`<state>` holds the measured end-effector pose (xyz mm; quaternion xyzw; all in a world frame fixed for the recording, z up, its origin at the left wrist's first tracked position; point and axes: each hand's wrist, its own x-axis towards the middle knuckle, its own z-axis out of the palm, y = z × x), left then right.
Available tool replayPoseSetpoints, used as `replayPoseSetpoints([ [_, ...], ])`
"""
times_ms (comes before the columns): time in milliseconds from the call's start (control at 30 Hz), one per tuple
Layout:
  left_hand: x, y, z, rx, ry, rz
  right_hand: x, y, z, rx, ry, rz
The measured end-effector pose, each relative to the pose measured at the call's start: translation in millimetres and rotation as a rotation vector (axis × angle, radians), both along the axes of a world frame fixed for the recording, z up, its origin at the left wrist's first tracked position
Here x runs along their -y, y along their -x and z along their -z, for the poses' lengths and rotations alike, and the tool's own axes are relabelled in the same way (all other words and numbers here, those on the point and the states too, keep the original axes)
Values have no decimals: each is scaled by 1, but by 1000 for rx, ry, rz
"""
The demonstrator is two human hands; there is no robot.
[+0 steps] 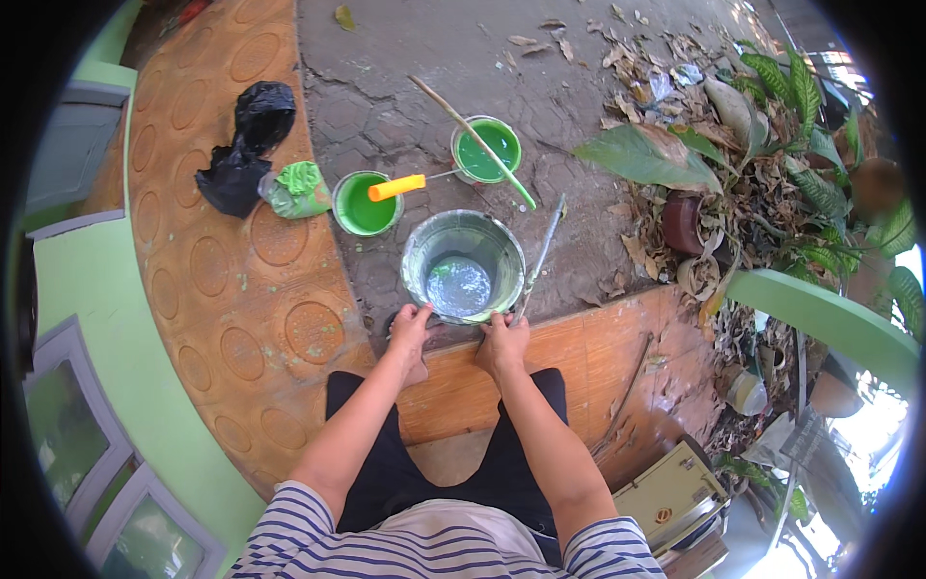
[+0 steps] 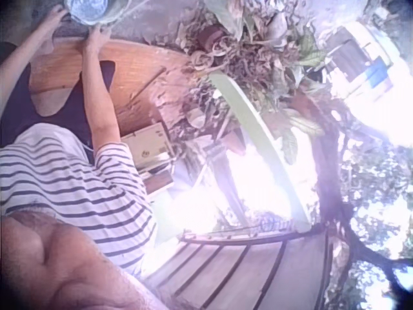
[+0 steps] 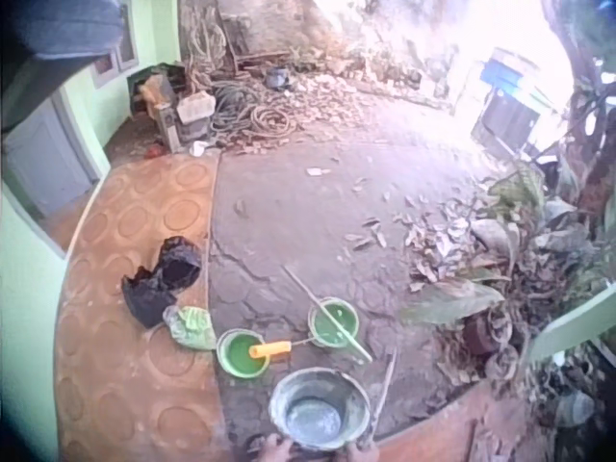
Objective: The person walks out of a room and puts on sandals. They then pick up a paint roller and a bucket of green paint. The person pours the green paint into a larger bucket containing a grey liquid and stirs the mixture with a stick. They also handle a black plastic bag and a clear plastic bag, placing items inside them.
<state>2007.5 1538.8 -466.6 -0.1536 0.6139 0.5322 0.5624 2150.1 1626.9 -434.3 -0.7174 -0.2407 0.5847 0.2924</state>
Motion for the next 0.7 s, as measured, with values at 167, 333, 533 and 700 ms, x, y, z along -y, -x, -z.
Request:
replayPoseSetpoints([
  [167, -17, 13, 86, -130, -23, 215, -47, -63, 83, 444, -189, -378],
  [333, -34, 54, 161, -359, -8, 324, -161, -85, 117, 491, -391, -466],
  [533, -60, 96, 235, -624, -35, 573, -263, -31, 170, 732, -614, -582],
  [700, -84, 99, 267, -698, -93, 639, -285, 27, 200, 678, -666, -673],
])
